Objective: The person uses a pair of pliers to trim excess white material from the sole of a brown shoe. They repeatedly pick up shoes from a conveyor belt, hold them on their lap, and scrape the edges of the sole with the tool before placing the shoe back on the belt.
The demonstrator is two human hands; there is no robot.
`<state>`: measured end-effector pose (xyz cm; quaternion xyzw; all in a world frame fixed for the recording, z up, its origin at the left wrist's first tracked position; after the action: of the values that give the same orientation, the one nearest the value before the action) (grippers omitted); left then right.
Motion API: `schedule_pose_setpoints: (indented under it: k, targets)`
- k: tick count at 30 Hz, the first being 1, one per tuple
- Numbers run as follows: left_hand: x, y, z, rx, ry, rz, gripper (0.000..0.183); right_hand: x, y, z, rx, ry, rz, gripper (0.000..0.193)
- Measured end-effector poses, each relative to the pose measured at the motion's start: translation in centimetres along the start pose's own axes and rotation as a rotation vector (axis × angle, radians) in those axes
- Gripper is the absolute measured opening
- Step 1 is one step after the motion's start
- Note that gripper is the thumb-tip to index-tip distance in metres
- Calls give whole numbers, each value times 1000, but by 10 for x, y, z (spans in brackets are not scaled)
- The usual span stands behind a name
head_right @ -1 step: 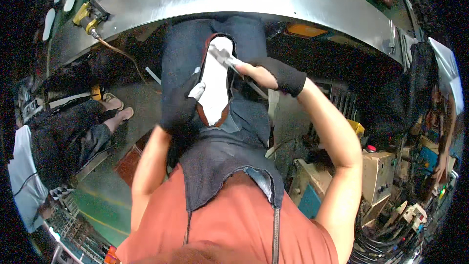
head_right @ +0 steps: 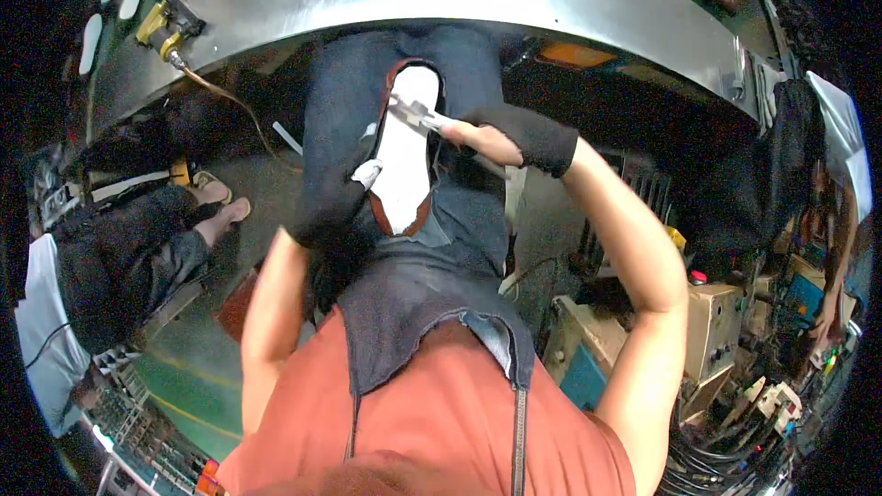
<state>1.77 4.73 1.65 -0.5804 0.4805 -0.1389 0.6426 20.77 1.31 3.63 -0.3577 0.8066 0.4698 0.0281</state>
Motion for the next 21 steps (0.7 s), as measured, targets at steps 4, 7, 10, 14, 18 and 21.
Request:
schedule_pose_setpoints:
  k: [4,7,10,14,18,21]
  targets:
    - [-1,-22,7,-198,315,100,54,12,33,-5,-18,-106,-658,45]
    - [6,1,20,-192,-76,-665,43,20,14,-4,-82,-381,-467,46]
    - [35,55,40,-59,-303,-656,41,25,-17,5,10,-275,-187,51]
    - [46,55,54,-128,-320,-140,57,-12,-3,-9,283,254,-354,60]
    - [29,59,60,-160,-329,-32,64,-41,98,-23,-165,-98,-852,51]
    - [34,55,60,-48,-248,-151,76,-19,102,-26,-383,-354,-283,42]
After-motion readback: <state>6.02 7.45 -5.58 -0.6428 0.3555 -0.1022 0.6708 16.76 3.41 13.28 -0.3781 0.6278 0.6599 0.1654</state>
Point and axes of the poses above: each hand's wrist, its own z-axis towards the middle knuckle, its own x-axis out of the palm, y = z × x, the point moved 8 cm from there along z, towards the middle knuckle, and after that the axes turned 2 degrees about x, right-handed, at the moved point
